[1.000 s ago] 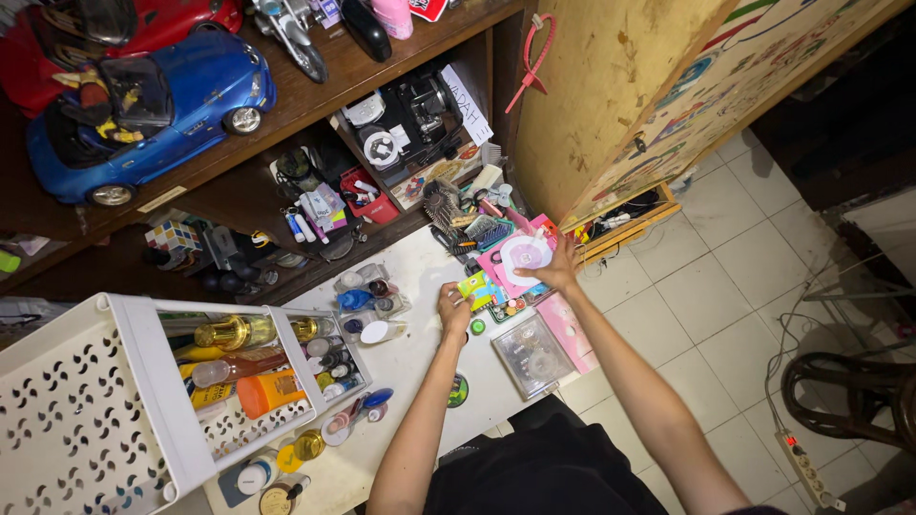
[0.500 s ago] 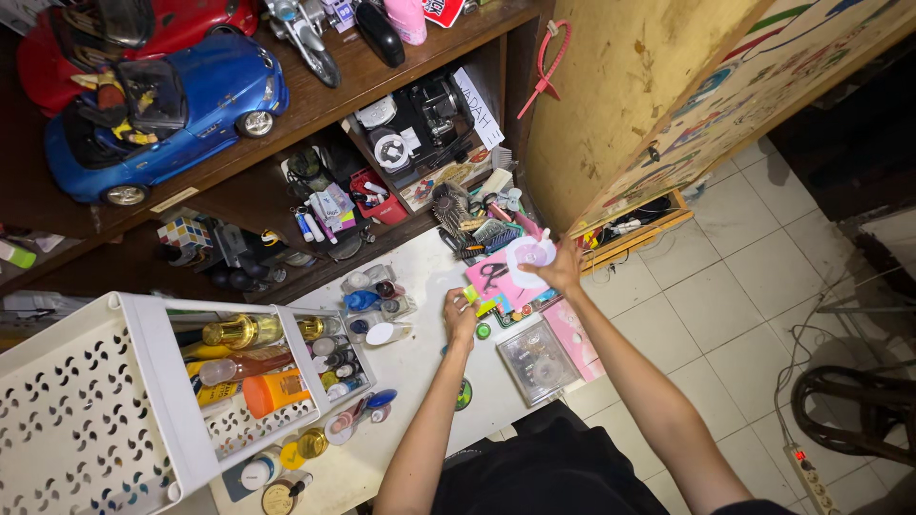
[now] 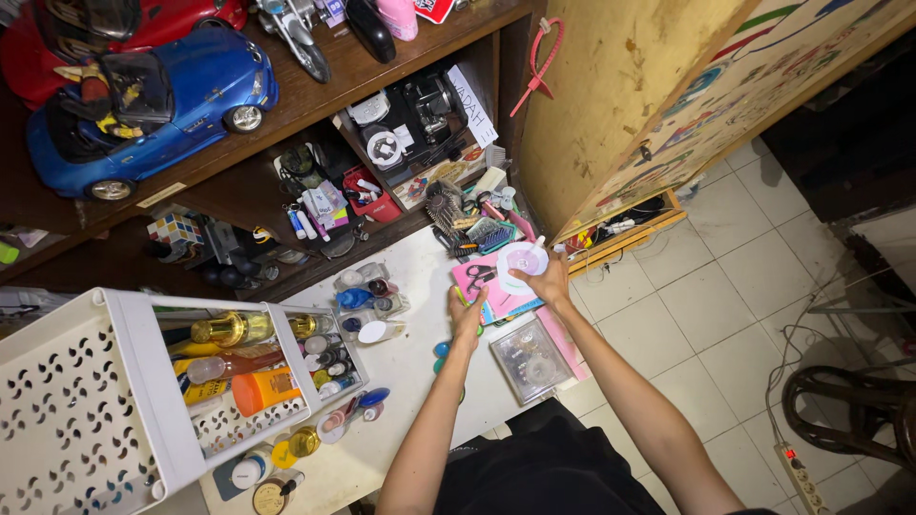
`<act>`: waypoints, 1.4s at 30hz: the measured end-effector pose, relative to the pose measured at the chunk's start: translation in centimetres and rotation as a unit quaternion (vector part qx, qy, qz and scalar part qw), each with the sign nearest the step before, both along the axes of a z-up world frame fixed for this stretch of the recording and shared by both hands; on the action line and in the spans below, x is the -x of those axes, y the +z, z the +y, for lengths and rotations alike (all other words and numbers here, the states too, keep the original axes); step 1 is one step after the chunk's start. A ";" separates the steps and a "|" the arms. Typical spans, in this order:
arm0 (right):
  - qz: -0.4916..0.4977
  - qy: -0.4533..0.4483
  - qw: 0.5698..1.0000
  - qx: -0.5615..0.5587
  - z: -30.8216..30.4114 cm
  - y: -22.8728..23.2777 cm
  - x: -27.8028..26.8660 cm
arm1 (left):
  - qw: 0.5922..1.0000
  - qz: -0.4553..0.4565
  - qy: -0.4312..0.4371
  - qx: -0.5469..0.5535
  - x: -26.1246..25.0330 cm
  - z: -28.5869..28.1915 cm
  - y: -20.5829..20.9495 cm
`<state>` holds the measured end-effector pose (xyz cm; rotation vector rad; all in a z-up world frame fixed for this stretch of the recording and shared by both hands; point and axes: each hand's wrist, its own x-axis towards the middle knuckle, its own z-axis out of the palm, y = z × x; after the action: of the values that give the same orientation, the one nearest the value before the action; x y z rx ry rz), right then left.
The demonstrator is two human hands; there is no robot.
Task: The person organizes various personal care and cosmetic items on a small table and a white plastic rack. They repeatedly pick up bottles, jars, and containers, move them between the table and the rack, and adjust their positions. The person also handles a pink box and a clear plastic container, placing them on the table.
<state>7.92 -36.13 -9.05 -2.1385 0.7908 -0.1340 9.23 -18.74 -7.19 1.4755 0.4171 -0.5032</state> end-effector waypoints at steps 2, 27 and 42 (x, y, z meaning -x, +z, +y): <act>-0.031 -0.010 0.999 0.004 0.1 0.3 0.4 | 0.997 -0.068 0.011 0.016 0.1 -0.2 -0.1; -0.202 0.017 0.924 -0.324 4.7 10.0 11.1 | 0.985 -0.129 0.093 0.074 11.0 6.0 8.1; -0.172 0.033 0.976 -0.131 6.7 8.9 14.0 | 0.955 -0.162 0.233 0.088 17.2 6.4 7.5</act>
<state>-6.12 -29.40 -0.10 -1.8232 0.5027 -0.3365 -7.93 -12.31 0.29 1.2063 0.4298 0.0783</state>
